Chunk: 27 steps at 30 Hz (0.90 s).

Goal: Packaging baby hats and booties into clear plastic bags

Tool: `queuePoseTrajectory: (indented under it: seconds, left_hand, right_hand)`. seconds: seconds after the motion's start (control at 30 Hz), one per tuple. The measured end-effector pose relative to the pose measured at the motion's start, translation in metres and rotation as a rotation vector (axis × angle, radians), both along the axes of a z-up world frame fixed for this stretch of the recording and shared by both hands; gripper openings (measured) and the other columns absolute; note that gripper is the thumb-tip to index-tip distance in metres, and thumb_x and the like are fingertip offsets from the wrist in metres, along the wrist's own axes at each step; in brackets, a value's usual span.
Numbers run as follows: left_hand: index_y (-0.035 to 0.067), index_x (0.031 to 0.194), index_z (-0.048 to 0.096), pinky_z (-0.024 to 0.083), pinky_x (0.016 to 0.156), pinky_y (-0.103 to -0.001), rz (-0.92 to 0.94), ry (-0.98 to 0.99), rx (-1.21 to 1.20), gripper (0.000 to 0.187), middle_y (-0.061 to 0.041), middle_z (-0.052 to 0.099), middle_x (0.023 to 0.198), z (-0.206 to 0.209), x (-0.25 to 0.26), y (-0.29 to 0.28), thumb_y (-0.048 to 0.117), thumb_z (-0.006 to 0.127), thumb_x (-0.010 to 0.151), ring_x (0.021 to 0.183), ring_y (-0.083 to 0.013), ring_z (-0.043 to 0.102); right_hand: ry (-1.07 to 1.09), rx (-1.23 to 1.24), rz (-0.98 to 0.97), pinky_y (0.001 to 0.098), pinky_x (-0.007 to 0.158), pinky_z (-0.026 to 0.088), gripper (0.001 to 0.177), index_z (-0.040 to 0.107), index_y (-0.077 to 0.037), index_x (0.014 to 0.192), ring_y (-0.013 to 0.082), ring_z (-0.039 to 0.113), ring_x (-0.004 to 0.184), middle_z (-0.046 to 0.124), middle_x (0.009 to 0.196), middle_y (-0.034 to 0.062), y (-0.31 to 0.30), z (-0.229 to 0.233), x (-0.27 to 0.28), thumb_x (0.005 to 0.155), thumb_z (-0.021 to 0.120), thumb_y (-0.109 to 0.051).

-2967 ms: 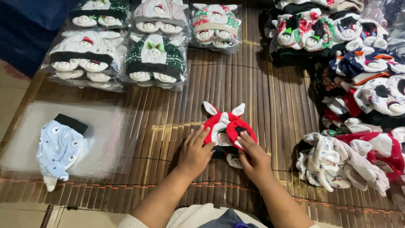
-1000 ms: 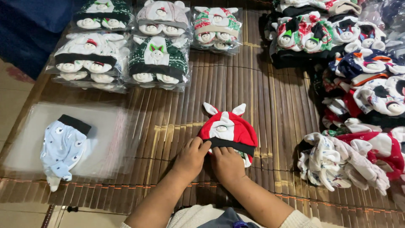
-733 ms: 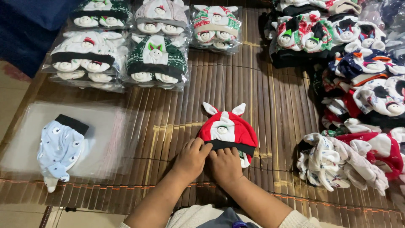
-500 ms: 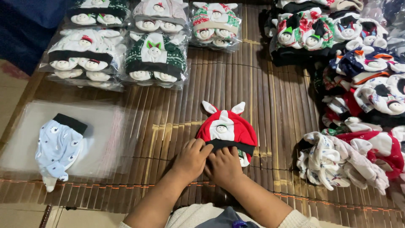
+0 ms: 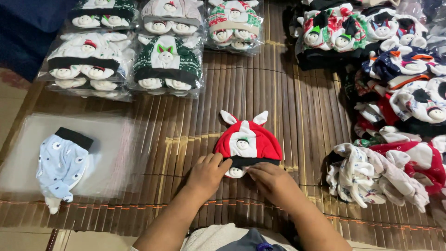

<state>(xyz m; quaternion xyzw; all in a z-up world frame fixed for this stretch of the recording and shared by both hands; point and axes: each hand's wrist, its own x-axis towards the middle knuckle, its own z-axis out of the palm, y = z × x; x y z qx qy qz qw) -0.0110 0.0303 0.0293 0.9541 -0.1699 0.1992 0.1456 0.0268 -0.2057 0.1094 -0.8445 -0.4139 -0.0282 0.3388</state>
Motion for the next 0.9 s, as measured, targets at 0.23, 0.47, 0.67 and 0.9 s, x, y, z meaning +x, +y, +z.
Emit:
queuePoseTrajectory:
  seconds: [0.23,0.47,0.67,0.9]
  left_hand:
    - [0.013,0.104,0.064,0.046,0.080,-0.042,-0.031,0.008,0.006,0.020,-0.008,0.055,0.097,-0.001,-0.001,0.008,0.014,0.060,0.084,0.086,-0.0283,0.056]
    - [0.009,0.103,0.066,0.049,0.086,-0.042,-0.039,-0.011,-0.060,0.022,-0.008,0.056,0.095,0.007,-0.003,0.009,0.010,0.065,0.081,0.085,-0.0275,0.057]
    - [0.006,0.102,0.064,0.051,0.084,-0.043,0.000,-0.127,-0.102,0.022,-0.009,0.058,0.096,0.014,-0.004,0.006,0.007,0.069,0.081,0.083,-0.0281,0.058]
    - [0.017,0.098,0.064,0.052,0.079,-0.039,0.003,-0.238,0.013,0.014,-0.004,0.055,0.089,-0.020,0.007,0.005,0.024,0.066,0.087,0.082,-0.0240,0.062]
  right_hand:
    - [-0.188,-0.070,-0.155,0.0358,0.074,0.052,0.026,0.073,-0.008,0.107,0.0260,0.063,0.085,0.069,0.104,0.0051,-0.043,-0.026,0.016,0.081,0.075,-0.010]
    - [-0.242,-0.088,-0.176,0.0376,0.068,0.051,0.027,0.069,-0.007,0.105,0.0283,0.063,0.081,0.067,0.098,0.0077,-0.055,-0.047,0.018,0.079,0.077,-0.010]
    - [-0.208,-0.063,-0.180,0.0374,0.070,0.051,0.029,0.068,-0.007,0.103,0.0293,0.062,0.083,0.066,0.100,0.0087,-0.061,-0.052,0.019,0.076,0.078,-0.009]
    - [-0.408,-0.227,-0.182,0.0458,0.069,0.047,0.030,0.067,-0.019,0.098,0.0300,0.060,0.081,0.059,0.089,0.0055,-0.054,-0.063,0.024,0.071,0.079,-0.020]
